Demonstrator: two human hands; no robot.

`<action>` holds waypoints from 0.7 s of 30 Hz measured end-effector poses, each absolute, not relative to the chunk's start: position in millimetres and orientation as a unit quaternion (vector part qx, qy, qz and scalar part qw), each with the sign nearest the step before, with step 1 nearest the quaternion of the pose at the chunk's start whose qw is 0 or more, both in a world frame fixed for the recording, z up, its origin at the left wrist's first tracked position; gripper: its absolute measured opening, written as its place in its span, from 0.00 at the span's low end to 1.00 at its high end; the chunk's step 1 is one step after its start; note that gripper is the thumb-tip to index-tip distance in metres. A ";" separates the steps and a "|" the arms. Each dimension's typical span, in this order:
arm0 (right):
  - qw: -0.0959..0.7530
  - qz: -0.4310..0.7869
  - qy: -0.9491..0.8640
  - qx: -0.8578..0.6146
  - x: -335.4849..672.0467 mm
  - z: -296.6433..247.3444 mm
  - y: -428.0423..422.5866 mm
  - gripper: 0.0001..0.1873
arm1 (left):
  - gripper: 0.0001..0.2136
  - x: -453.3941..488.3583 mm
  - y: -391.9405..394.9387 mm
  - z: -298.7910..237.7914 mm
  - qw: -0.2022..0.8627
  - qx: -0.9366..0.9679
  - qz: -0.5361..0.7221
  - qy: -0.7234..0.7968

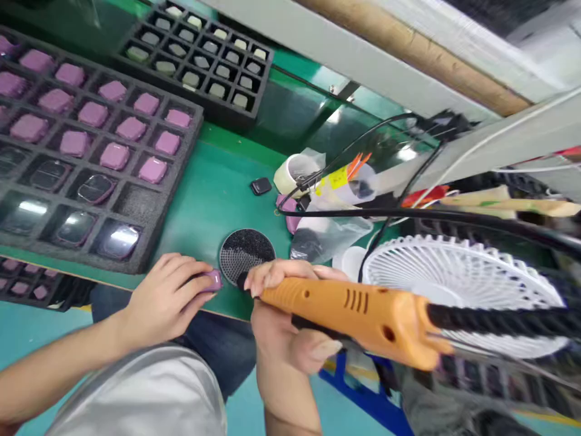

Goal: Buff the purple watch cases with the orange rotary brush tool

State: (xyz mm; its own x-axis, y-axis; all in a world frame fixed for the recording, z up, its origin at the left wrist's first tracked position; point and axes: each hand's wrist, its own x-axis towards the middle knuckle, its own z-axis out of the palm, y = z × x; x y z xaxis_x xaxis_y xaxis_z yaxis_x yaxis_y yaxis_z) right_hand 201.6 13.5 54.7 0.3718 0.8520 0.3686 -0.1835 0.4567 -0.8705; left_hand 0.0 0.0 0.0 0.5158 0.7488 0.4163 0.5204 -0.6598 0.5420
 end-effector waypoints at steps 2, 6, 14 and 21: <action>0.733 0.355 -0.439 -0.379 201.1 52.7 15.7 0.23 | 0.08 1.1 1.4 -0.8 0.178 0.852 0.323 0.373; 0.731 0.359 -0.442 -0.375 201.2 49.8 17.9 0.24 | 0.08 1.8 2.2 -0.6 0.179 0.851 0.323 0.374; 0.725 0.370 -0.414 -0.409 196.1 74.3 -0.4 0.29 | 0.09 -0.7 3.1 -0.4 0.167 0.872 0.317 0.333; 0.699 0.413 -0.428 -0.398 186.4 80.4 0.1 0.26 | 0.06 1.3 3.3 2.4 0.160 0.873 0.302 0.349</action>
State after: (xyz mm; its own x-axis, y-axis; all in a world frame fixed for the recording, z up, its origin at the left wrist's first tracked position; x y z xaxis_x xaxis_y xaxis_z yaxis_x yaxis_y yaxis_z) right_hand 186.4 0.1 80.4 0.2935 0.9171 0.2697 -0.2362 0.3429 -0.9092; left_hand 1.3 3.3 2.4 0.5748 0.7049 0.4155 0.5120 -0.7060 0.4894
